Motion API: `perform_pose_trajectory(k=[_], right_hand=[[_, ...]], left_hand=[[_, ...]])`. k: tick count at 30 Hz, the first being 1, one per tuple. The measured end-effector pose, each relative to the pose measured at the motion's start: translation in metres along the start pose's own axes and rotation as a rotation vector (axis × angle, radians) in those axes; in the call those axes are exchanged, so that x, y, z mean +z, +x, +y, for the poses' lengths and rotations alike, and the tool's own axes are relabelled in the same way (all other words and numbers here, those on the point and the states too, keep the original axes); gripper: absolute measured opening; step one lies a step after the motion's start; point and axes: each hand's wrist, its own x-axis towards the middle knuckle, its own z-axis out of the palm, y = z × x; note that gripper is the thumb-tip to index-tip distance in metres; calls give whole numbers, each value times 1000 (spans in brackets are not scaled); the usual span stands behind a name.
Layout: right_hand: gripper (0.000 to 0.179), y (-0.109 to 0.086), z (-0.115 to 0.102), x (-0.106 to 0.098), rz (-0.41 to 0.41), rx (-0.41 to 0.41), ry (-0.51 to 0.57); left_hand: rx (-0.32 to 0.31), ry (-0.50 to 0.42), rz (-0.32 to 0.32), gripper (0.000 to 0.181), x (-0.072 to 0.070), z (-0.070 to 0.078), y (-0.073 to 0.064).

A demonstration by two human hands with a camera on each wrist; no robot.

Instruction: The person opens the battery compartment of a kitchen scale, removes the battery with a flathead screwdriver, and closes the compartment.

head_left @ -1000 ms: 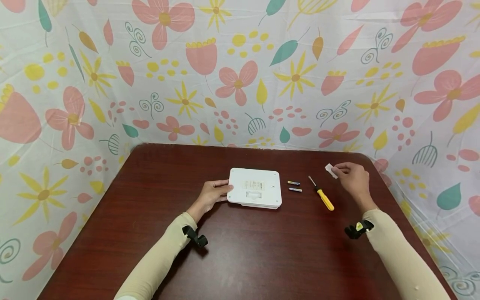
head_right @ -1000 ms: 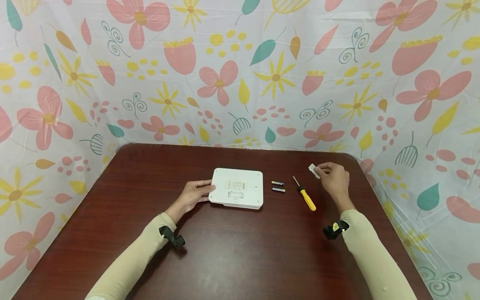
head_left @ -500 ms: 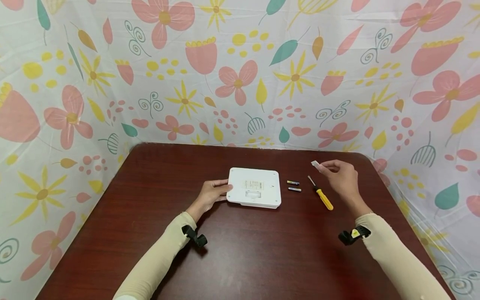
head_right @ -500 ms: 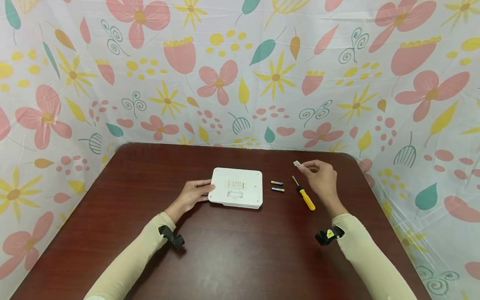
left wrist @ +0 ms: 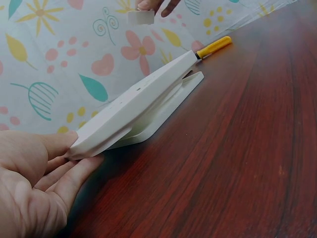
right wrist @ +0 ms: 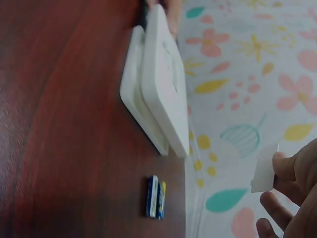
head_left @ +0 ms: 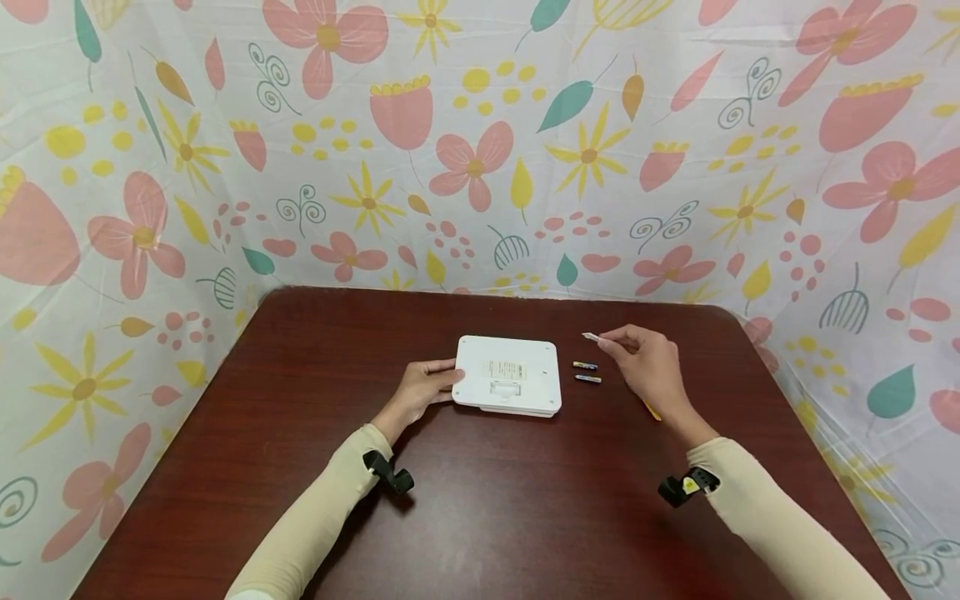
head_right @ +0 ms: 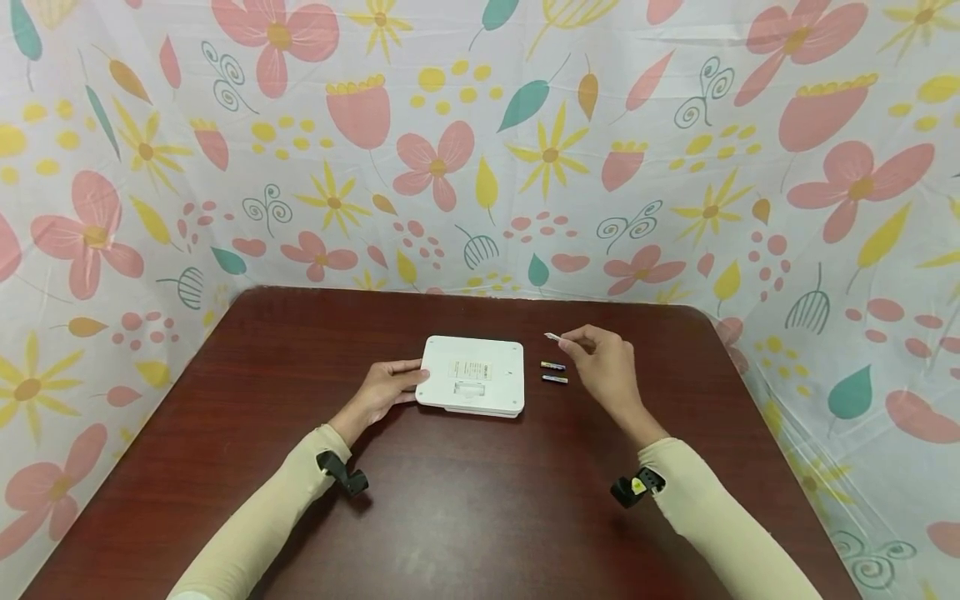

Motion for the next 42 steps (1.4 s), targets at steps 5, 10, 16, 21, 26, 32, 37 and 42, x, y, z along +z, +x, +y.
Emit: perform_pose_trajectory(k=[5,10,16,21,26,32,37,42], right_hand=[[11,-6,-16,17,-21,-75,-17],[10,-11,-28,35,-43,-176,-44],[11,-15,-37,54,-67,-284,-81],[12,-17,-40,69,-86,-385,-103],[12,-19,-42,81,-76,-534,-134],[11,-24,-42,95,-58,-676,-196],[9,-26,-43,104,-34,-755,-222],[8,-28,-42,110,-39,-779,-228]], left_hand=[[-2,11,3,42,0,-1,-1],[4,3,2,42,0,-1,0],[4,5,-7,43,1,-1,0],[1,7,-6,44,0,0,-1],[6,-2,-2,42,0,-1,-1],[14,-3,0,40,0,-1,0],[22,-9,-7,39,0,-2,0],[20,-9,-4,40,0,-2,0]])
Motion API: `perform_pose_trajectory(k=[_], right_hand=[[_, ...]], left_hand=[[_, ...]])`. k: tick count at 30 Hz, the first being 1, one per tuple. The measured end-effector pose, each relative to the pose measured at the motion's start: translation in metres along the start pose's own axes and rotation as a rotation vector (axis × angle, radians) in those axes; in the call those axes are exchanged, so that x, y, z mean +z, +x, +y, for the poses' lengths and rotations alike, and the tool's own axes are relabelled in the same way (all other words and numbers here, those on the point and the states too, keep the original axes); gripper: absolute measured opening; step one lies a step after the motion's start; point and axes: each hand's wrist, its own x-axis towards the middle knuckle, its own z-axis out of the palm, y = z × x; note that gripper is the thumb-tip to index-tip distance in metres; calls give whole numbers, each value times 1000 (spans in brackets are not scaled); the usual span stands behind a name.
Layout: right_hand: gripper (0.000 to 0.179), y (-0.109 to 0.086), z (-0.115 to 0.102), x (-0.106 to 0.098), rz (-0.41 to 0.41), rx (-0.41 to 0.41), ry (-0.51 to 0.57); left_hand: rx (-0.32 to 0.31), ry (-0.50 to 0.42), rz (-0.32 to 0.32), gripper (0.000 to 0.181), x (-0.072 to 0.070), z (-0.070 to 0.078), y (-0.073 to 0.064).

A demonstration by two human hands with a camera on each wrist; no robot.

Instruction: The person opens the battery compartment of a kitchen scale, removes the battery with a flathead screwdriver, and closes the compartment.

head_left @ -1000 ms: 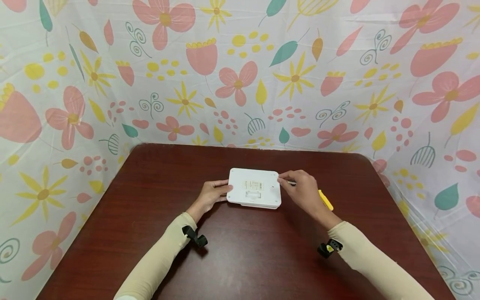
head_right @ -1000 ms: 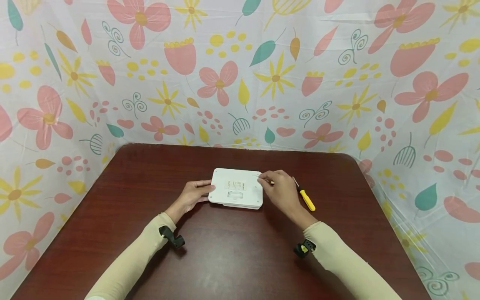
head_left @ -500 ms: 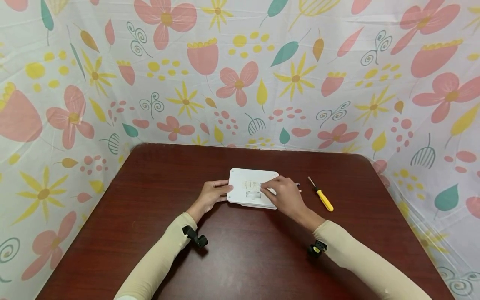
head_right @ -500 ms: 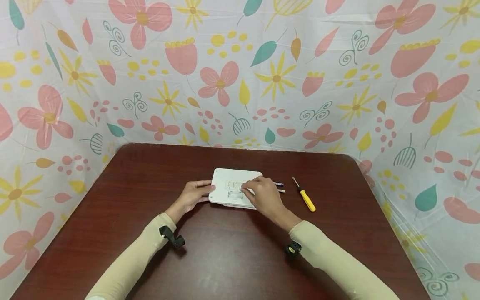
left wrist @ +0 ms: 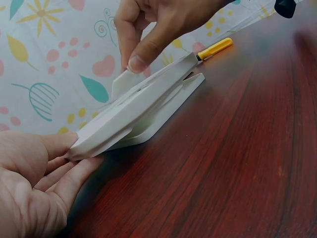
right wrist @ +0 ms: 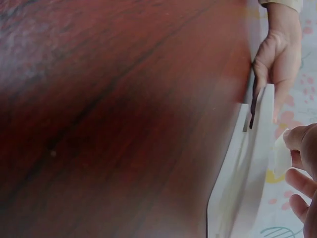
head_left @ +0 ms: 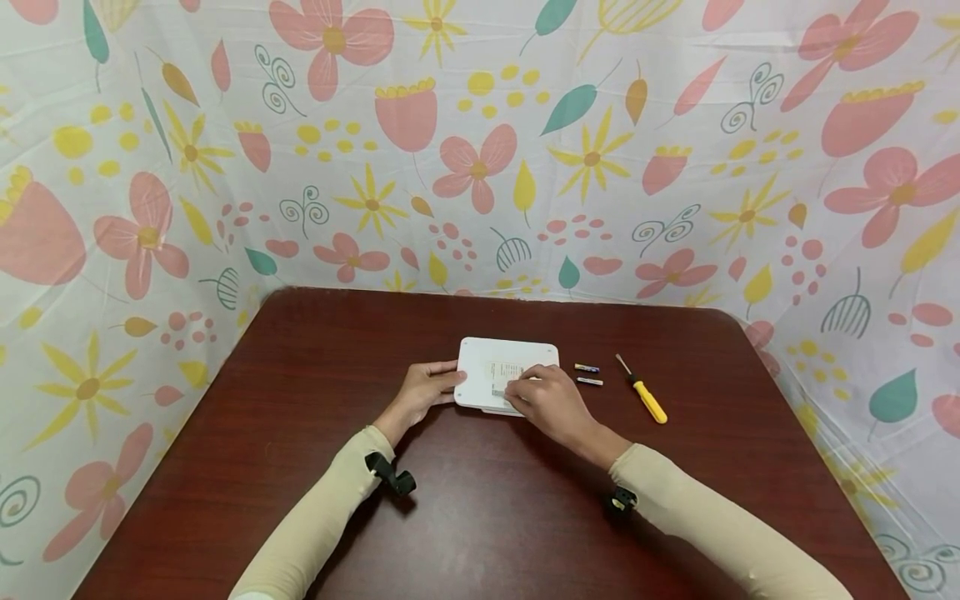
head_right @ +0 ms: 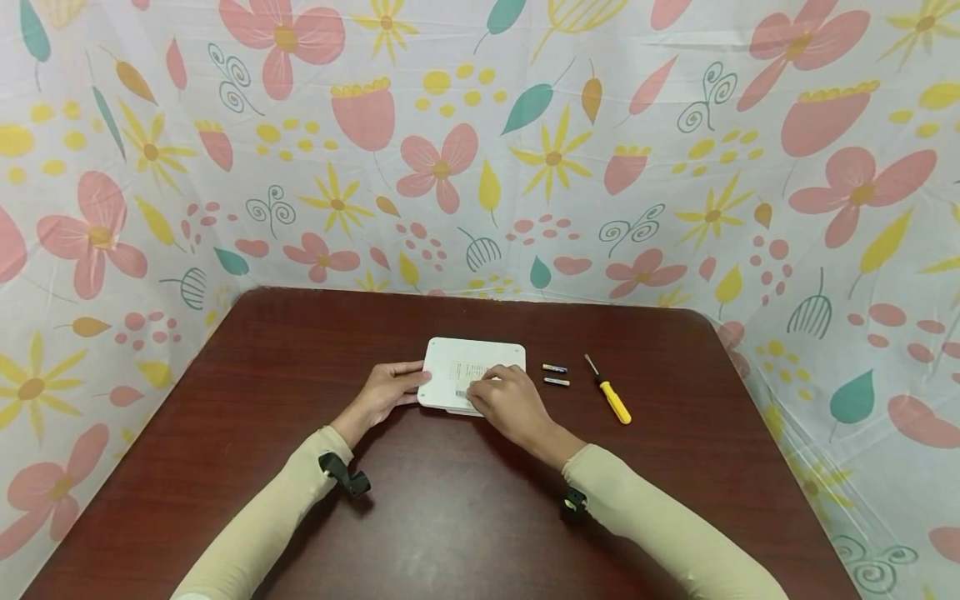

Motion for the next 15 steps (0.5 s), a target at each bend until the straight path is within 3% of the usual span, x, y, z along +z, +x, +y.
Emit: perform_pose_trajectory(k=[15], right_hand=[[6,-6,2,9,-9,-10,11]], left_hand=[[-4,0,-10,41,0,1,0]])
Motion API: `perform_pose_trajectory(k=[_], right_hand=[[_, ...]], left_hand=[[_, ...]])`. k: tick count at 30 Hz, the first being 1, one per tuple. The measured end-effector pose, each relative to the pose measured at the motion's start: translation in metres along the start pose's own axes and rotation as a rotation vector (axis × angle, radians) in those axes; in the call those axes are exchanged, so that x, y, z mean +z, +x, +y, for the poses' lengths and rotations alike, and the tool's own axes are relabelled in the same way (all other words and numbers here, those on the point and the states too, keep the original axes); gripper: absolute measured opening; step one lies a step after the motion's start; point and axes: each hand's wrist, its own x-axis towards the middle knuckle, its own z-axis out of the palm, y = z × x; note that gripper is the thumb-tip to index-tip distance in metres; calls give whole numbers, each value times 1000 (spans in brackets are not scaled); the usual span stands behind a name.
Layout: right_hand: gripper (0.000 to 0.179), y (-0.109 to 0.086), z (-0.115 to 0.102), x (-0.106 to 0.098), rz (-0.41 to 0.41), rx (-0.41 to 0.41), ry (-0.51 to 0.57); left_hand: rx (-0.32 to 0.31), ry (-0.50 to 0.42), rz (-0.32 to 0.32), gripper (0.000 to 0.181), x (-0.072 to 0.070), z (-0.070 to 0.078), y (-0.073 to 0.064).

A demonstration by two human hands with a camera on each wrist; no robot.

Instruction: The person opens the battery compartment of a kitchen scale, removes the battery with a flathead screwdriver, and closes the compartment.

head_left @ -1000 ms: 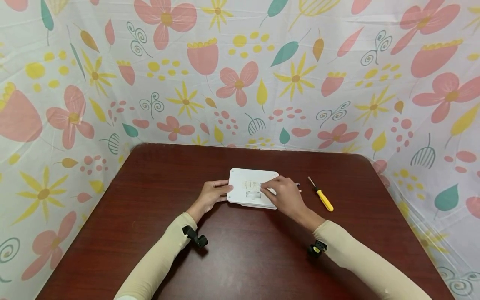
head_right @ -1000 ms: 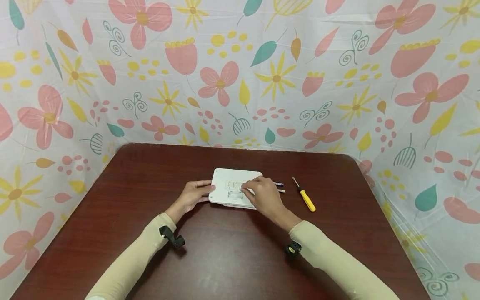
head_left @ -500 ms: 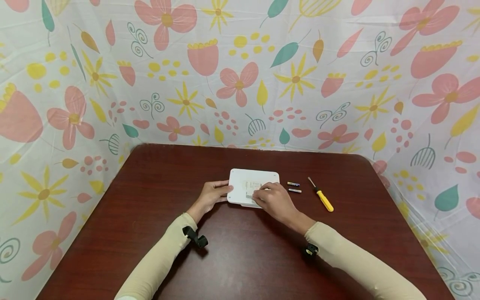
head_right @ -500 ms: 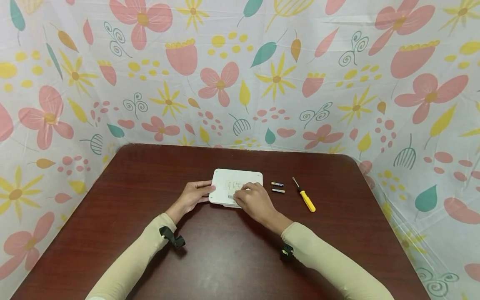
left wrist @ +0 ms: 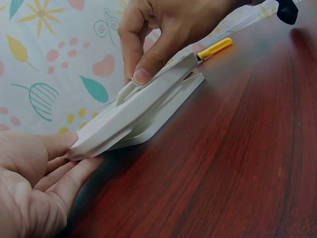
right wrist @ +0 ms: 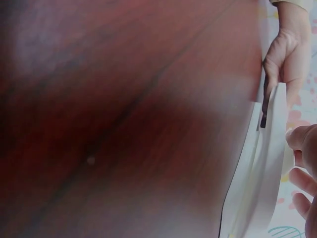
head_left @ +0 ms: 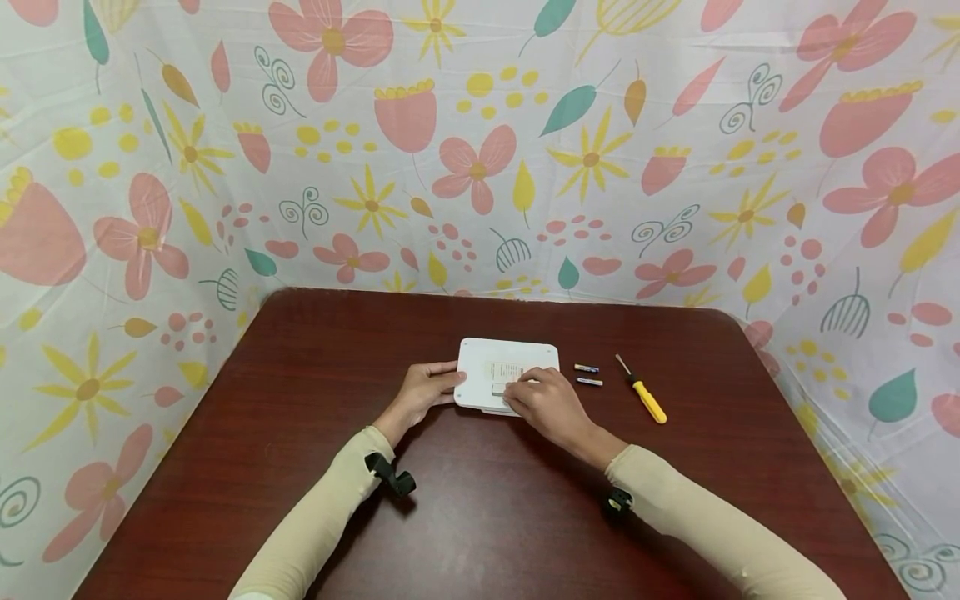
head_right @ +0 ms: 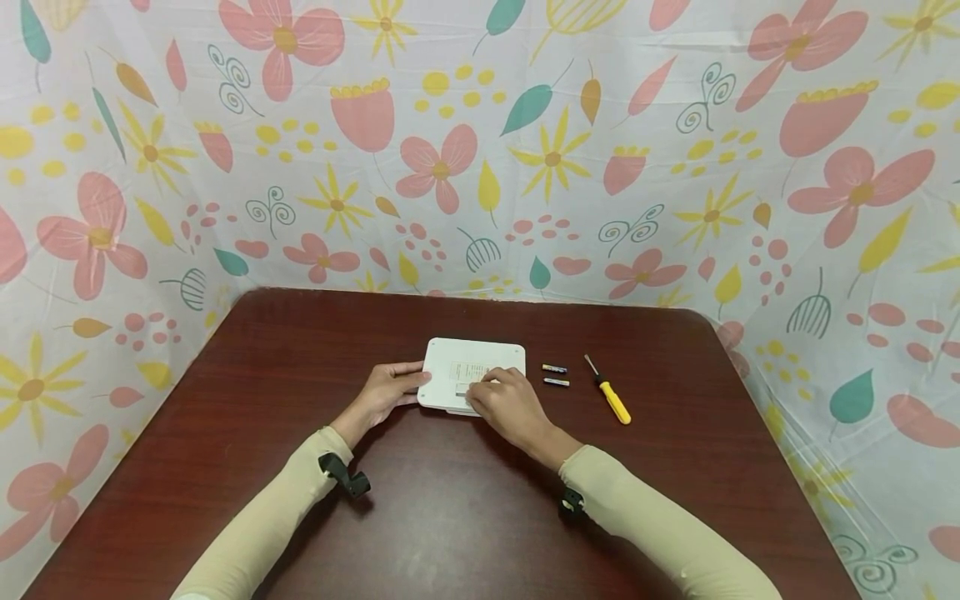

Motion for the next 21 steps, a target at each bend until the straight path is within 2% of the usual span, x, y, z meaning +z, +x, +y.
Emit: perform_pose_trajectory(k=[11,21], right_hand=[[9,0,1,2,6,-13,4],[6,0,0,-3,-73,39,36]], left_hand=[[5,-6,3,40,0,0,0],[-1,0,11,41,0,0,1]])
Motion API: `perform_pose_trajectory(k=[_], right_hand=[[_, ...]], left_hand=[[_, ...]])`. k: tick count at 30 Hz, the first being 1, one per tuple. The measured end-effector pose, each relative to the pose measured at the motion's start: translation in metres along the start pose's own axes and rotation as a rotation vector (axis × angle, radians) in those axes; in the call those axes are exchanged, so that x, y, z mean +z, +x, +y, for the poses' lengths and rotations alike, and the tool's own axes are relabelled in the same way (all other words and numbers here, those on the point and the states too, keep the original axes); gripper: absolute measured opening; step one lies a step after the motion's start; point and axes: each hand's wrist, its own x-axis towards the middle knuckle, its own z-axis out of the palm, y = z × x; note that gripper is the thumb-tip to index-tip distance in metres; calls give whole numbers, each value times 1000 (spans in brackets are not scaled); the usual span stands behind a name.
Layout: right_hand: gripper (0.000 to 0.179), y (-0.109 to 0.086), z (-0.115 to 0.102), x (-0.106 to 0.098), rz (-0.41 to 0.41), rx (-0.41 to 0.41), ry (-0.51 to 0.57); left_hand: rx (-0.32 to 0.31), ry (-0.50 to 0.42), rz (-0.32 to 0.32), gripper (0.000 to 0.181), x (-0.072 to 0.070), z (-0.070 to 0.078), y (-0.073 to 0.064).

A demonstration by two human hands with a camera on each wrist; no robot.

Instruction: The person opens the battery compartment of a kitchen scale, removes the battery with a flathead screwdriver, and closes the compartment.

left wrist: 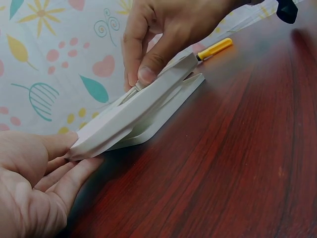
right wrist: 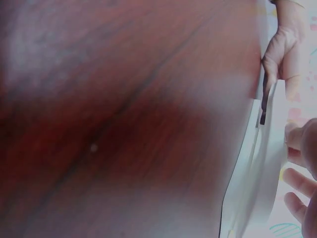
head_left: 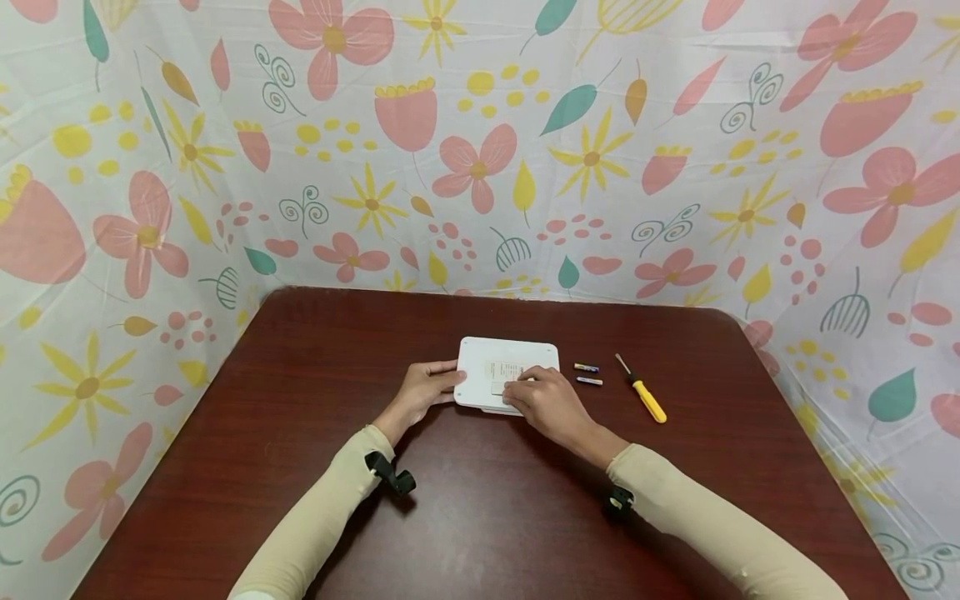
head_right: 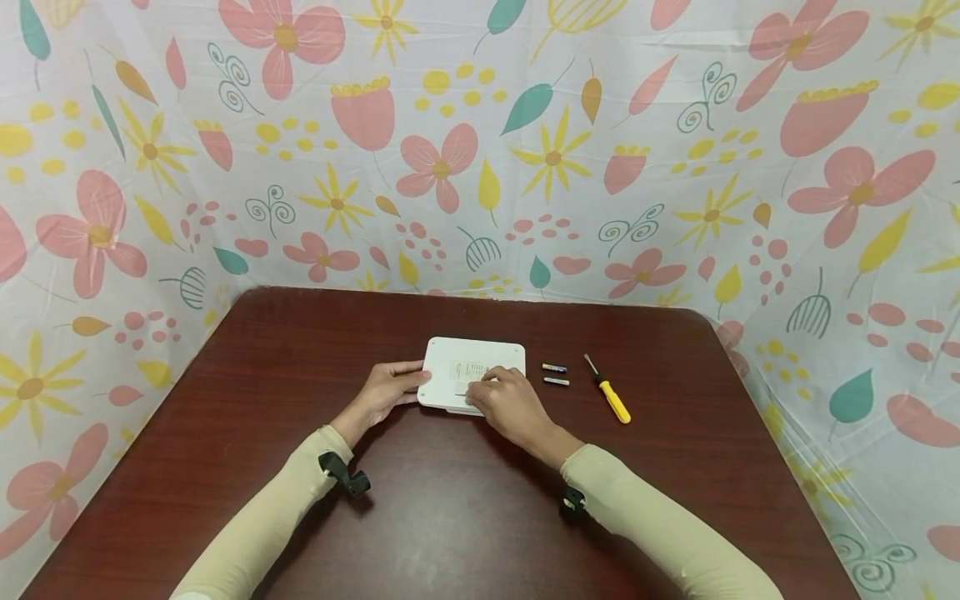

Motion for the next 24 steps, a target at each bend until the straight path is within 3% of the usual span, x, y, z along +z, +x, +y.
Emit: perform_pose_trajectory(k=[10,24], right_hand=[[14,-3,-3,-2,-50,31,14],[7,-3,-5,1,5,45,15]], left_hand=[[-6,2,1,41,0,0,0],[-4,2,2,41,1,-1,0]])
